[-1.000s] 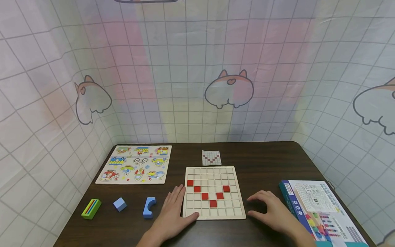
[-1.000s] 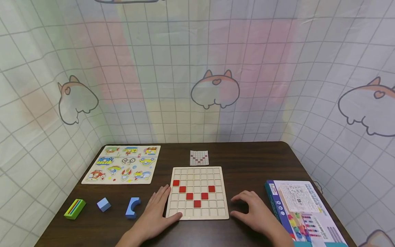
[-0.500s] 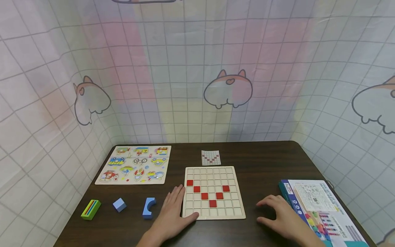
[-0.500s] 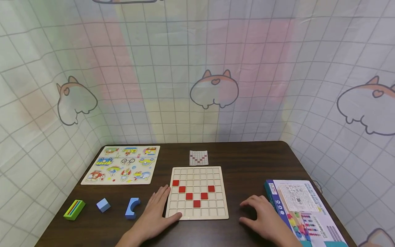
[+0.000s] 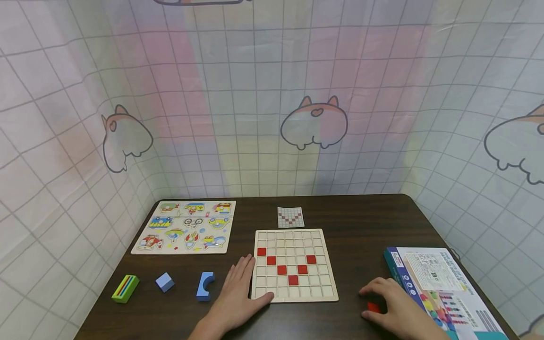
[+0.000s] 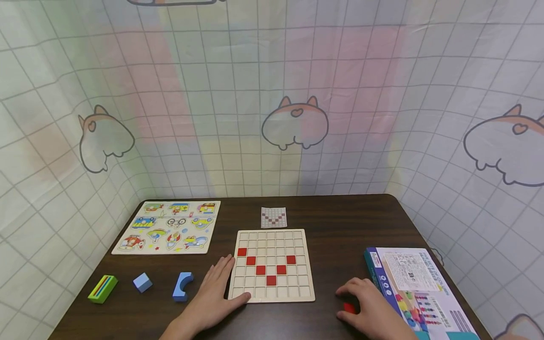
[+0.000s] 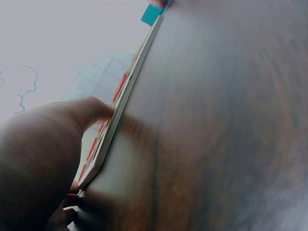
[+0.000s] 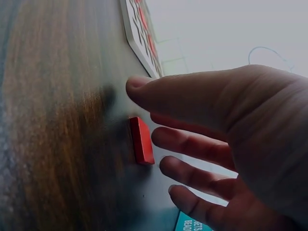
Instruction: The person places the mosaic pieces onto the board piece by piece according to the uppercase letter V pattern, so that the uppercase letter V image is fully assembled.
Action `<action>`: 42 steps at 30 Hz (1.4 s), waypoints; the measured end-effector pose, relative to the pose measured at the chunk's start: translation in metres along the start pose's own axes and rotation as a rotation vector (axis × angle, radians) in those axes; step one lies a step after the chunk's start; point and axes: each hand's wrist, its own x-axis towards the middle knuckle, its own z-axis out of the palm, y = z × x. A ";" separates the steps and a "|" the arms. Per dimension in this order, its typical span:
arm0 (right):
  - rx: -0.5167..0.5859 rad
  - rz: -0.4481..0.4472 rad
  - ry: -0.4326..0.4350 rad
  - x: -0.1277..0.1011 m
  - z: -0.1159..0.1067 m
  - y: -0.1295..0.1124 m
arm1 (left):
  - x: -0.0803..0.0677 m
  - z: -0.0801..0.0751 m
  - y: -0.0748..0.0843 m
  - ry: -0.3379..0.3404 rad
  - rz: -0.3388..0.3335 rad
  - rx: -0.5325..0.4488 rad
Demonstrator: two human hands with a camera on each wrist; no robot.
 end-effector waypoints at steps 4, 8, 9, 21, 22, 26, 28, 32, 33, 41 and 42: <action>0.001 -0.011 -0.026 -0.002 -0.002 0.002 | 0.000 0.000 0.001 0.001 0.006 0.001; -0.002 -0.038 -0.034 -0.006 -0.003 0.005 | 0.000 0.000 0.001 -0.002 0.005 0.001; 0.001 -0.039 -0.038 -0.006 -0.003 0.006 | 0.000 0.000 0.001 -0.003 0.004 0.000; 0.074 0.036 -0.118 -0.007 -0.004 0.011 | 0.000 0.000 0.001 -0.009 -0.005 0.002; 0.077 0.045 -0.116 -0.007 -0.004 0.011 | 0.000 0.000 0.001 -0.009 -0.005 0.002; 0.083 0.100 -0.105 -0.005 -0.001 0.008 | 0.000 0.001 0.000 -0.009 -0.007 0.001; 0.077 0.109 -0.095 -0.004 0.000 0.006 | 0.000 0.001 0.000 -0.009 -0.008 0.003; 0.053 0.067 -0.064 -0.004 0.000 0.005 | 0.001 0.001 -0.001 -0.007 -0.006 0.003; 0.043 0.047 -0.052 -0.004 0.000 0.005 | 0.001 0.001 -0.002 -0.007 -0.005 0.002; 0.018 -0.010 0.060 0.004 0.001 -0.002 | 0.001 0.001 -0.002 -0.007 -0.003 0.002; 0.018 -0.022 0.076 0.005 0.002 -0.004 | 0.001 0.001 -0.002 -0.008 -0.003 0.003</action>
